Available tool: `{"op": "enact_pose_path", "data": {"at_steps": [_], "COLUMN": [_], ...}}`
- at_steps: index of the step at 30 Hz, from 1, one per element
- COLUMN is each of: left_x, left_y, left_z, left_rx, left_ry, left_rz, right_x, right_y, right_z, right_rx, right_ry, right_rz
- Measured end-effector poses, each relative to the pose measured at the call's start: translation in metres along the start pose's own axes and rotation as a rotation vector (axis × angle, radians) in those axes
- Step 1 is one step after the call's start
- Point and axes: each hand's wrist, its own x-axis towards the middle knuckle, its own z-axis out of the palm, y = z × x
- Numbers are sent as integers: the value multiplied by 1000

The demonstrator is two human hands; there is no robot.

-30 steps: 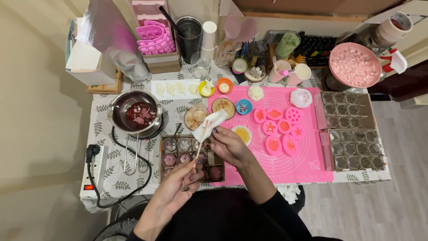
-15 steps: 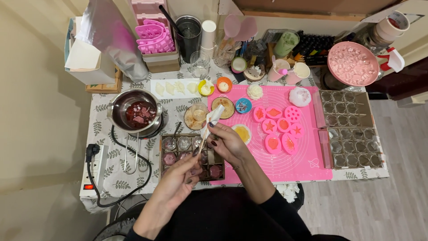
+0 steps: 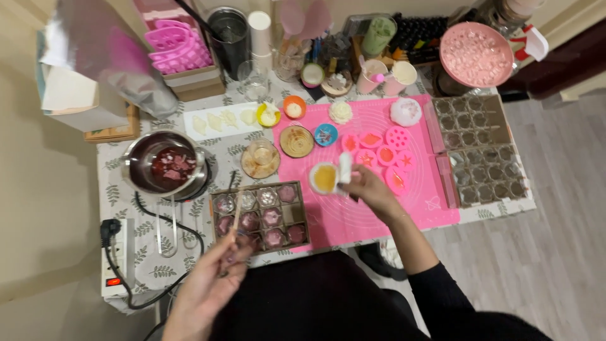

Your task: Preparing and scenting wax to create decorative wax melts or candles.

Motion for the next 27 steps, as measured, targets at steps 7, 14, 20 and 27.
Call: {"op": "enact_pose_path", "data": {"at_steps": [7, 14, 20, 27], "left_x": [14, 41, 54, 72], "left_y": [9, -7, -17, -29], "left_z": [37, 31, 23, 16], "left_rx": [139, 431, 721, 879], "left_ry": [-118, -25, 138, 117], "left_rz": [108, 95, 183, 246], "right_x": [0, 0, -23, -10], "right_y": [158, 172, 96, 139], "right_z": [2, 22, 16, -2], "right_rx": [6, -80, -387, -847], "right_ry": [-235, -150, -23, 20], "right_rz": [376, 384, 386, -255]}}
